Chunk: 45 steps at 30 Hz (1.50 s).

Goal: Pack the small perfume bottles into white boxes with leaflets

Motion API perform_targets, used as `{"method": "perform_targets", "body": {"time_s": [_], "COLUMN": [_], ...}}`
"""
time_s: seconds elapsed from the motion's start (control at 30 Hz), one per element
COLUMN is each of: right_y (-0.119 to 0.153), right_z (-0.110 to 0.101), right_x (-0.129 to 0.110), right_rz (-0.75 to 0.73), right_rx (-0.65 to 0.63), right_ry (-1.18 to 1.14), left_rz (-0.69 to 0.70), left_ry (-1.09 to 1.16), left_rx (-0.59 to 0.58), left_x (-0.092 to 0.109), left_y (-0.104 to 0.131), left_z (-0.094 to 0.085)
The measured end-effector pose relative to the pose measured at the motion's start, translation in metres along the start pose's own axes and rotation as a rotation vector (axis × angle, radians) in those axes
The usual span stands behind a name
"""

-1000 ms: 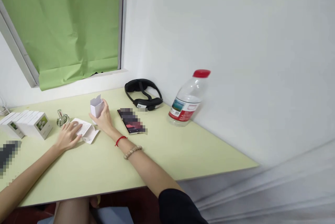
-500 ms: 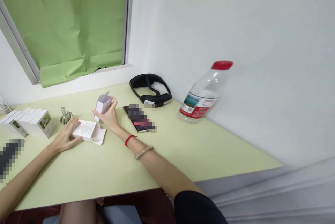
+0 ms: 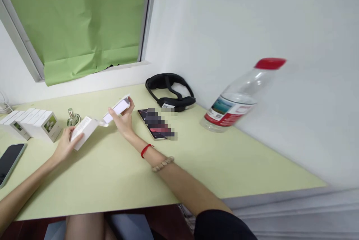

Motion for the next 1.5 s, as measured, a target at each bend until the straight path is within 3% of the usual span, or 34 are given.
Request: {"method": "perform_targets", "body": {"time_s": [0.23, 0.4, 0.6, 0.73, 0.97, 1.13, 1.37, 1.5], "right_y": [-0.001, 0.003, 0.003, 0.004, 0.026, 0.035, 0.037, 0.037], "right_z": [-0.003, -0.001, 0.004, 0.011, 0.027, 0.037, 0.037, 0.034], "right_x": [-0.004, -0.010, -0.011, -0.020, -0.052, -0.056, -0.070, -0.074], "right_rz": [0.011, -0.008, 0.016, 0.168, 0.315, 0.396, 0.474, 0.473], "right_rx": [0.017, -0.034, -0.077, -0.190, -0.423, -0.564, -0.765, -0.744], "right_ry": [0.038, 0.063, -0.039, -0.319, -0.680, -0.691, -0.709, -0.684], "left_rz": [0.026, 0.016, 0.144, 0.247, 0.691, 0.720, 0.644, 0.668], "left_ry": [0.377, 0.399, 0.272, -0.012, -0.556, -0.634, -0.574, -0.596], "left_rx": [0.033, 0.078, 0.186, 0.261, 0.351, 0.265, 0.355, 0.441], "left_x": [0.000, 0.004, 0.006, 0.004, 0.007, 0.025, 0.029, 0.025], "left_y": [-0.003, 0.000, 0.001, 0.003, 0.012, 0.024, 0.026, 0.024], "left_z": [0.005, 0.009, 0.001, -0.001, 0.011, 0.013, 0.015, 0.016]}}
Point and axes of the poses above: each hand's wrist, its own y-axis away from the middle knuckle, its own z-axis out of the palm, x = y × z, the point moved 3 cm from there along -y, towards the middle knuckle, and after that the axes turned 12 degrees about -x, right-handed, at the moved point
